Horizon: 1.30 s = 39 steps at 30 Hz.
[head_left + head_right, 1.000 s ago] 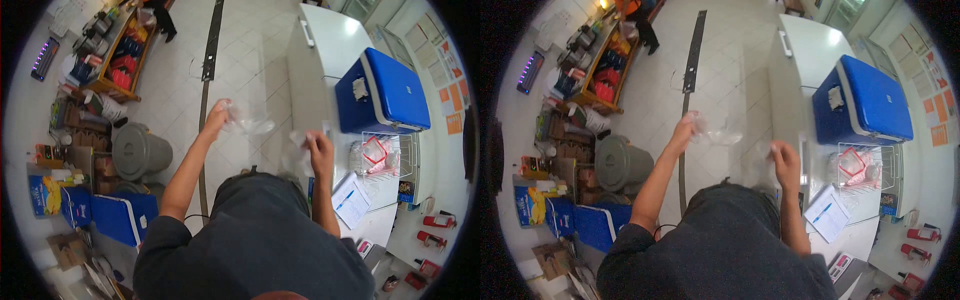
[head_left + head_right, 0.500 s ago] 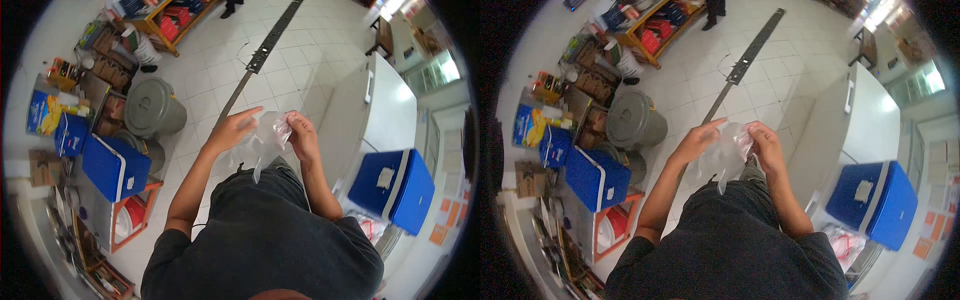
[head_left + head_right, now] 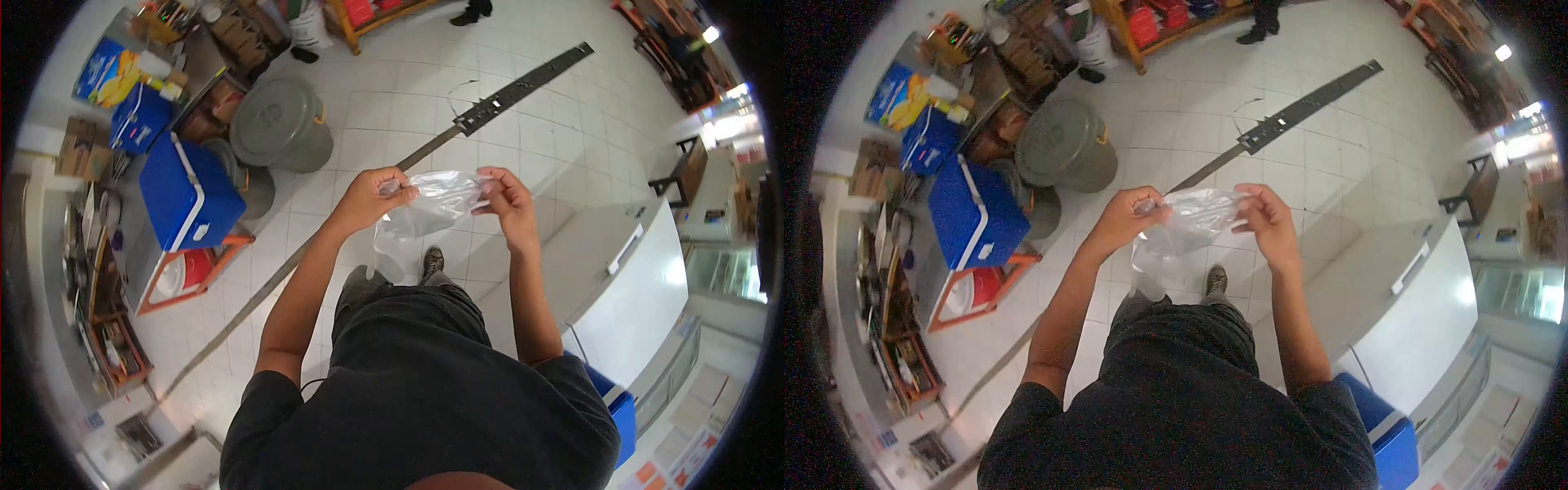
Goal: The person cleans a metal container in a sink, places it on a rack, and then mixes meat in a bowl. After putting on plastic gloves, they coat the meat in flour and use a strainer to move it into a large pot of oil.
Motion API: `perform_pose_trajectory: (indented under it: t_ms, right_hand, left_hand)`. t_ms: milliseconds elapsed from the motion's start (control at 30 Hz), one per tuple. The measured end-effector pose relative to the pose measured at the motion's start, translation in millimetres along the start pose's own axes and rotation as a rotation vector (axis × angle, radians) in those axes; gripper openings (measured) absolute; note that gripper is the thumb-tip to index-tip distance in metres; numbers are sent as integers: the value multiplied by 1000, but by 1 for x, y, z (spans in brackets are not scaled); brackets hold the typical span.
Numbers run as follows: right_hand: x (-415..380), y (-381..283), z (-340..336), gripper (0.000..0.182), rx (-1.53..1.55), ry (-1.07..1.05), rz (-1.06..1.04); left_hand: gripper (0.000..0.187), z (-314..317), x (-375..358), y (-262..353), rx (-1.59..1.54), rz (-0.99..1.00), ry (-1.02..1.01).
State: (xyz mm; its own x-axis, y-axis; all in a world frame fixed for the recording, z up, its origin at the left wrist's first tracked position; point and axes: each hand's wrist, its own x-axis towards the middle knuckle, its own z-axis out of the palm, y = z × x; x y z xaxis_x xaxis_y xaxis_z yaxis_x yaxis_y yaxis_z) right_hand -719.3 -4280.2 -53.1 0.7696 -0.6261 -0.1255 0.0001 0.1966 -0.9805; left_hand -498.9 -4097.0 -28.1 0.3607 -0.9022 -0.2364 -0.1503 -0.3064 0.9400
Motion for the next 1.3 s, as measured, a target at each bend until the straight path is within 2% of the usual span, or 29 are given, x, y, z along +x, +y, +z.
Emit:
perform_pose_trajectory:
  t_ms: [67, 200, 233, 267, 300, 333, 367, 400, 467, 533, 600, 667, 733, 767, 800, 833, 933, 967, 1067, 1100, 1200, 1233, 1300]
  right_hand:
    - [20, -11, 14, 26, 11, 6, -110]
    - [58, -16, 63, 43, -718, -316, -518]
    - [68, -7, 80, 54, -808, -513, -492]
    - [77, 1, 104, 47, -813, -665, -476]
    - [84, 15, 129, 31, -798, -776, -407]
    - [90, 18, 155, 20, -932, -838, -373]
    - [89, 17, 180, 18, -870, -859, -310]
    - [91, 37, 200, 18, -793, -838, -392]
    - [85, 38, 243, 17, -747, -813, -369]
    - [79, 73, 278, 21, -777, -646, -281]
    - [67, 115, 330, 22, -775, -545, -162]
    - [41, 160, 383, 22, -770, -533, -16]
    - [5, 209, 442, 22, -458, -692, -112]
    - [-13, 229, 478, 23, -516, -729, -179]
    - [-30, 237, 518, 25, -572, -763, -241]
    - [-46, 243, 553, 28, -572, -806, -274]
    - [-69, 190, 656, 32, -619, -782, -176]
    - [-68, 188, 687, 35, -607, -793, -95]
    - [-79, 177, 764, 30, -630, -866, -191]
    - [-84, 182, 789, 26, -635, -993, -209]
    - [-102, 201, 862, 25, -661, -1181, -312]
    - [-106, 236, 888, 26, -716, -1215, -421]
    - [-122, 244, 939, 28, -722, -1253, -382]
  left_hand:
    - [21, -14, -12, 8, 141, 5, 131]
    - [23, -53, -46, -21, 351, 51, 209]
    - [24, -62, -59, -27, 444, 56, 204]
    - [24, -71, -72, -26, 457, 22, 220]
    - [24, -80, -87, -30, 468, -18, 226]
    - [25, -90, -101, -44, 440, 25, 257]
    - [30, -102, -116, -58, 407, -13, 266]
    - [33, -111, -132, -69, 391, 17, 380]
    - [38, -130, -171, -98, 388, 26, 569]
    - [40, -156, -220, -136, 424, -15, 709]
    - [40, -179, -274, -167, 378, -225, 748]
    - [34, -191, -333, -191, 320, -202, 755]
    - [27, -208, -391, -241, 467, -311, 587]
    - [25, -216, -417, -240, 399, -397, 608]
    - [23, -221, -441, -236, 327, -485, 624]
    - [18, -228, -463, -250, 418, -551, 657]
    - [18, -260, -528, -262, 528, -465, 901]
    - [22, -276, -547, -267, 552, -426, 920]
    - [21, -327, -583, -288, 269, -312, 1016]
    - [22, -343, -589, -294, 207, -272, 1074]
    - [27, -382, -605, -346, 131, -192, 1187]
    - [29, -398, -616, -348, -25, -288, 1152]
    - [31, -424, -637, -357, -376, -400, 1201]
